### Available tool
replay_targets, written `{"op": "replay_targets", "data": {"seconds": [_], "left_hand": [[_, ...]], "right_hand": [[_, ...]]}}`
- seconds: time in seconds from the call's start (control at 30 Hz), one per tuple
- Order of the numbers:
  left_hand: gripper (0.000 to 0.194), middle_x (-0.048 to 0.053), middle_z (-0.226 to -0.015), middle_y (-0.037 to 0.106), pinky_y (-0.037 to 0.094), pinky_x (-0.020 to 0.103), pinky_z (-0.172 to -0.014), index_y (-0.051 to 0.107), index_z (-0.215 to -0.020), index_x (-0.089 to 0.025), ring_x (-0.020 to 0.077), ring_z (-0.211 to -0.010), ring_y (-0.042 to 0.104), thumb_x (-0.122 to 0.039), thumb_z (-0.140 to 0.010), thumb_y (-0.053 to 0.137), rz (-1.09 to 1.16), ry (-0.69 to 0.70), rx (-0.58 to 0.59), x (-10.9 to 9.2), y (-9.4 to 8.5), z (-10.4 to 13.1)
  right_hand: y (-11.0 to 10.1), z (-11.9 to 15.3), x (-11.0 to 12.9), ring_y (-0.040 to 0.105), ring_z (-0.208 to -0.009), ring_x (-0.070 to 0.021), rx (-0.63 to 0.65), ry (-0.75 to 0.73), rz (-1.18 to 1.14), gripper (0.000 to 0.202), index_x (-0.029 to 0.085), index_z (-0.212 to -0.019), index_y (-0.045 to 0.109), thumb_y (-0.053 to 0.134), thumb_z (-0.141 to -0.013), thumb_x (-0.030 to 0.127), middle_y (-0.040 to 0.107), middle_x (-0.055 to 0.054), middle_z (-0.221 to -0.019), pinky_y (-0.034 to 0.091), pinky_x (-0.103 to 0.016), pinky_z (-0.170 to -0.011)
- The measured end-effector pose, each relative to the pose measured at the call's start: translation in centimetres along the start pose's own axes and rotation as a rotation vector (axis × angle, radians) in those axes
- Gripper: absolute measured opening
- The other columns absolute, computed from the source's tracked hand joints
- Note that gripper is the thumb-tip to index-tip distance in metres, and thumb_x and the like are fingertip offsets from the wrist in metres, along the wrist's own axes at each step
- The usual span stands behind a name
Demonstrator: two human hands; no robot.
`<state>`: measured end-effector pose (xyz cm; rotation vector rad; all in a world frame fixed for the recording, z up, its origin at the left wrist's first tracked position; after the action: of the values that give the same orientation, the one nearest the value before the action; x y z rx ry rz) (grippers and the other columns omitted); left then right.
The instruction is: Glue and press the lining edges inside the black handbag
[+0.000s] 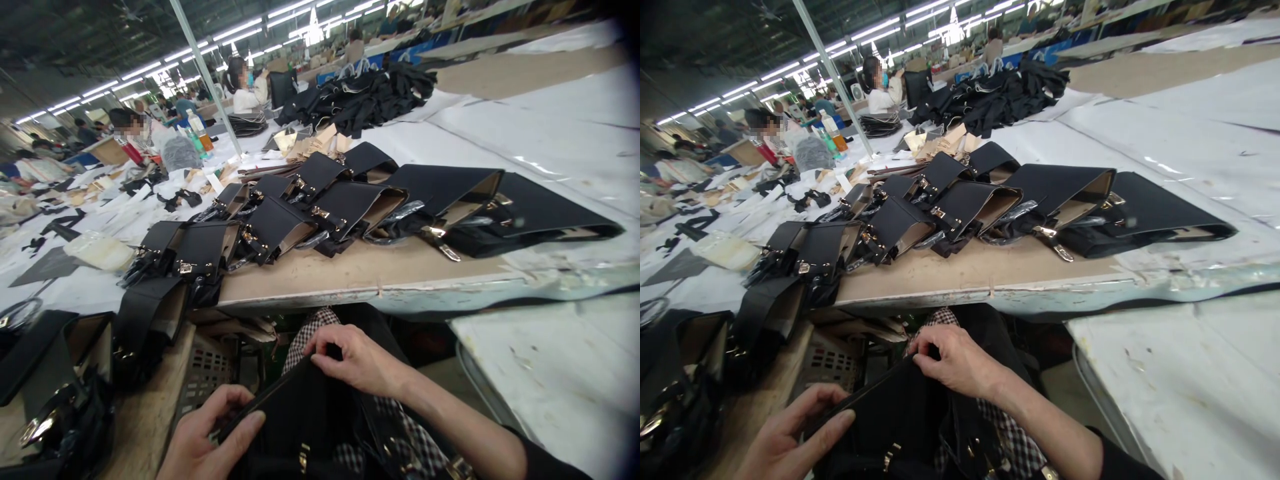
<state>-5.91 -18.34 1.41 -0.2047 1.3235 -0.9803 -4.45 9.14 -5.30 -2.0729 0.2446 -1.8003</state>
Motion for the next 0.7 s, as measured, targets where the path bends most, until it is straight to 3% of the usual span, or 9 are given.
{"op": "replay_targets", "data": {"seconds": [0.23, 0.4, 0.5, 0.6, 0.7], "left_hand": [[0.03, -0.003, -0.099, 0.079, 0.051, 0.016, -0.082, 0.076, -0.103, -0.026, 0.0175, -0.093, 0.073, -0.049, -0.091, 0.062, 0.025, 0.022, -0.012, 0.3, 0.1, -0.4], [0.026, -0.005, -0.089, 0.078, 0.05, 0.016, -0.074, 0.076, -0.097, -0.028, 0.015, -0.083, 0.072, -0.047, -0.094, 0.059, -0.051, 0.044, -0.058, 0.8, 0.4, -0.4], [0.026, -0.004, -0.096, 0.079, 0.05, 0.017, -0.081, 0.076, -0.099, -0.028, 0.0157, -0.089, 0.072, -0.046, -0.095, 0.058, -0.074, 0.092, -0.091, 1.3, 0.5, -0.5], [0.025, -0.002, -0.103, 0.079, 0.051, 0.019, -0.084, 0.077, -0.104, -0.027, 0.0186, -0.094, 0.072, -0.043, -0.093, 0.061, -0.071, 0.093, -0.009, 1.3, 0.1, -0.9], [0.019, -0.003, -0.095, 0.079, 0.051, 0.019, -0.077, 0.079, -0.101, -0.026, 0.019, -0.089, 0.071, -0.035, -0.086, 0.07, -0.024, 0.013, 0.119, 0.6, -0.4, -1.0]], "right_hand": [[1.4, 0.3, 0.0, 0.068, -0.086, -0.0177, -0.081, 0.033, 0.055, 0.016, 0.021, -0.073, 0.057, 0.063, -0.085, 0.012, 0.075, 0.001, -0.09, 0.045, -0.03, -0.081], [1.6, 0.5, 0.4, 0.067, -0.082, -0.0167, -0.084, 0.064, 0.081, 0.012, 0.021, -0.077, 0.06, 0.062, -0.086, 0.013, 0.073, 0.002, -0.086, 0.045, -0.029, -0.077], [1.6, 0.6, 0.5, 0.066, -0.081, -0.0169, -0.086, 0.091, 0.098, 0.012, 0.02, -0.076, 0.061, 0.062, -0.087, 0.015, 0.073, 0.001, -0.085, 0.045, -0.029, -0.077], [1.6, 0.8, 0.5, 0.065, -0.08, -0.0172, -0.08, 0.111, 0.119, 0.011, 0.02, -0.077, 0.062, 0.061, -0.087, 0.016, 0.072, 0.001, -0.083, 0.044, -0.03, -0.076], [1.7, 0.9, 0.6, 0.066, -0.081, -0.0173, -0.071, 0.118, 0.121, 0.014, 0.02, -0.075, 0.06, 0.06, -0.088, 0.016, 0.072, 0.001, -0.084, 0.044, -0.03, -0.076]]}}
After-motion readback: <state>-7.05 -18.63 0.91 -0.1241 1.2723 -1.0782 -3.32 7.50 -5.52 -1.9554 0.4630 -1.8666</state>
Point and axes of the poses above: each hand's wrist, its own z-axis away from the middle knuckle, its own y-axis out of the palm, x = y × z, the point moved 1 cm from there along -z, towards the middle knuckle
